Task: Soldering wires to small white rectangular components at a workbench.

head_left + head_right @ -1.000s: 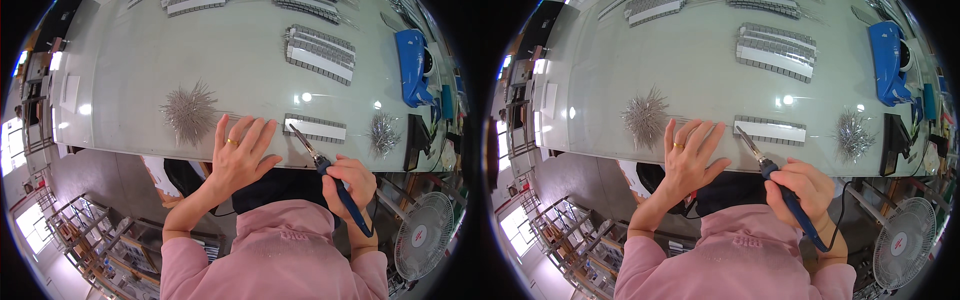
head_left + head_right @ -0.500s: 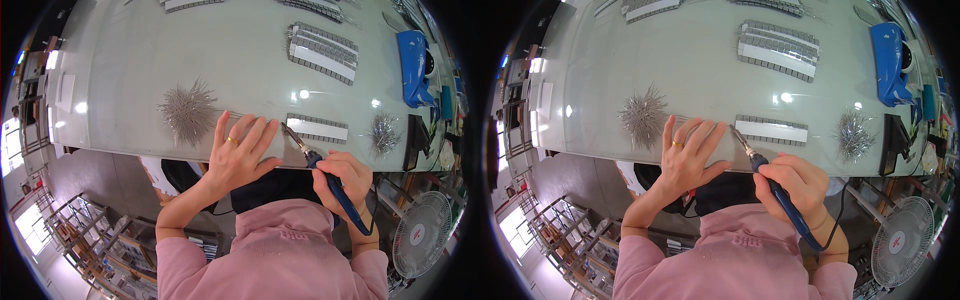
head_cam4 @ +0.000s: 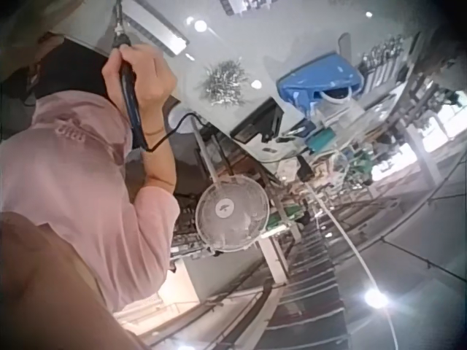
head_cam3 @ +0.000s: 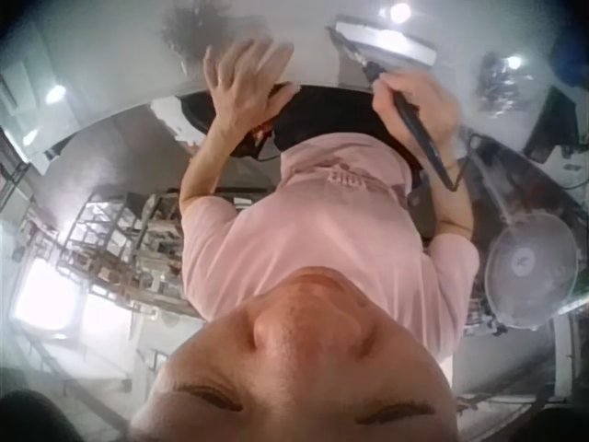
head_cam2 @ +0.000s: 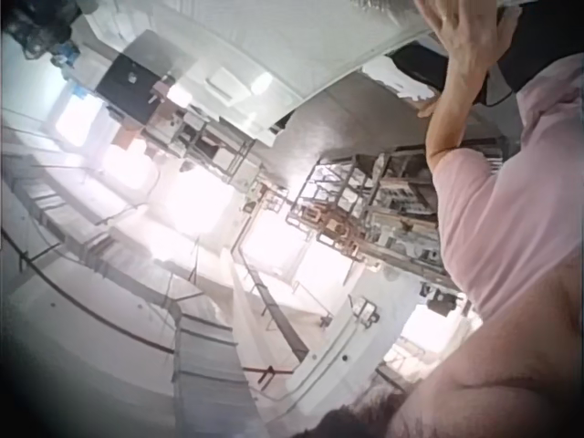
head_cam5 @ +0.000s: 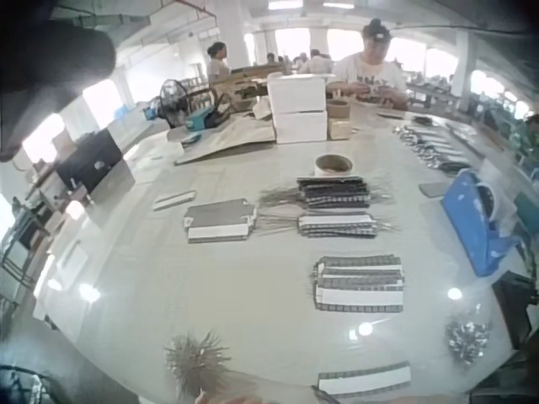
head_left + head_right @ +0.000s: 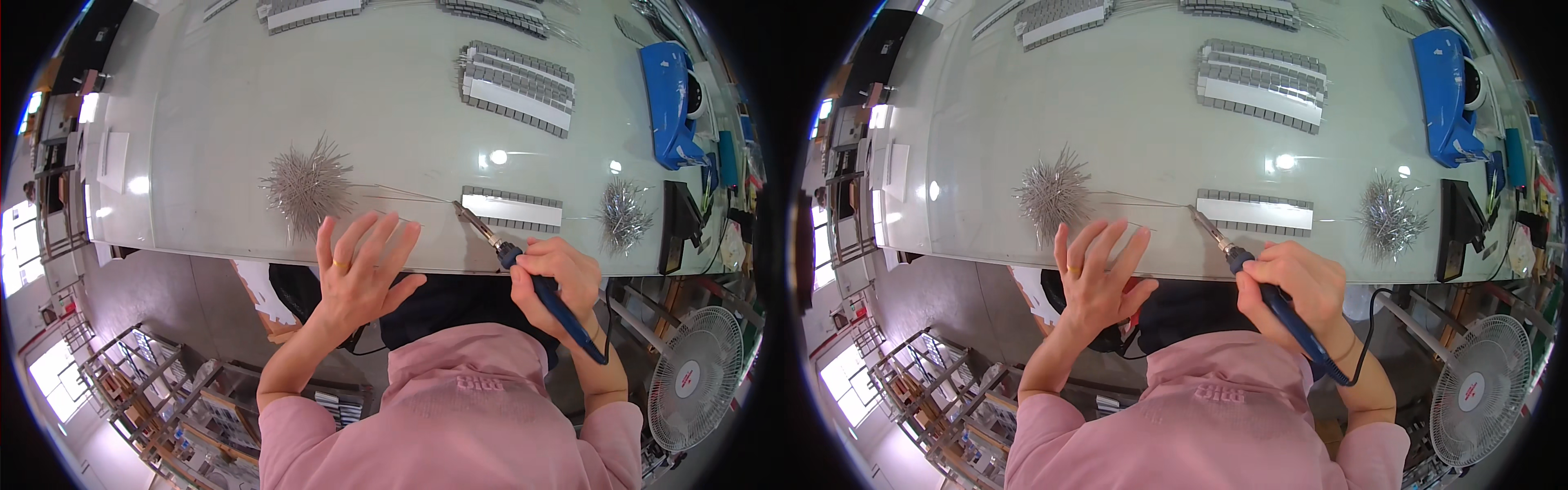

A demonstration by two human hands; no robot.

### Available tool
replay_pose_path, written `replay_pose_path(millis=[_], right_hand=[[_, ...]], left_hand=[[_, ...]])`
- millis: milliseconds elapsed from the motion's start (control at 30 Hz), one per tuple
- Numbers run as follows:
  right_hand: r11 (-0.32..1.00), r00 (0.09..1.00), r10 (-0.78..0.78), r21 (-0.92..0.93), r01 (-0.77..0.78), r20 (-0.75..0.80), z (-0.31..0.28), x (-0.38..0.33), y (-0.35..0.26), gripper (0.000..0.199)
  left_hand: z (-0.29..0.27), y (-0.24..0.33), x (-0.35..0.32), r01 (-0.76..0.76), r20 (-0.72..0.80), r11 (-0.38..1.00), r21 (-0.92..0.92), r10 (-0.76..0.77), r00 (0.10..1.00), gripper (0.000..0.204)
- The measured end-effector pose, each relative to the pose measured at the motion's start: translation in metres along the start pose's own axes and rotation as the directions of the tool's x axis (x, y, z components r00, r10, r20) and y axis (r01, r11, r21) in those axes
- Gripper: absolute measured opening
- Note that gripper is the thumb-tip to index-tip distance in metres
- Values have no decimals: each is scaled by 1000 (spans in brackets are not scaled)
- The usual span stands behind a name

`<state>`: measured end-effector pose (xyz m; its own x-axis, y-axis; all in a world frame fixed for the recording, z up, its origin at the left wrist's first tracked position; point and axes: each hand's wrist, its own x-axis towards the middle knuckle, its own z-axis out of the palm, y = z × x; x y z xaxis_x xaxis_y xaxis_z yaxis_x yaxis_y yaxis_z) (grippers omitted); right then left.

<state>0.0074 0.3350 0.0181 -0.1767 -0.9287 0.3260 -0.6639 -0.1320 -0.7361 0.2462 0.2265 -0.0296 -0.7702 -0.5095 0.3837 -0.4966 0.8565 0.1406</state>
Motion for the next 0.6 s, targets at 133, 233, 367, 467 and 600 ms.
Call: replay_pose_path(millis=[133, 233, 367, 467, 600], right_hand=[[941, 961, 216, 301, -157, -174, -4, -18, 16, 11], [918, 905, 221, 391, -66, -365, -20, -34, 18, 15], [945, 887, 219, 314, -90, -406, -37, -46, 22, 19], [953, 864, 257, 264, -151, -432, -46, -59, 28, 16], [948, 828, 291, 261, -182, -479, -54, -73, 36, 13]], left_hand=[[-2, 21, -4, -25, -101, 999, -35, 22, 995, 41], [3, 44, 14, -49, -51, 987, -152, 41, 998, 46], [20, 65, 45, -73, 82, 968, -239, 95, 992, 69], [28, 75, 65, -1, 257, 962, -272, 73, 964, 89], [35, 80, 72, -45, 278, 971, -233, 111, 954, 89]])
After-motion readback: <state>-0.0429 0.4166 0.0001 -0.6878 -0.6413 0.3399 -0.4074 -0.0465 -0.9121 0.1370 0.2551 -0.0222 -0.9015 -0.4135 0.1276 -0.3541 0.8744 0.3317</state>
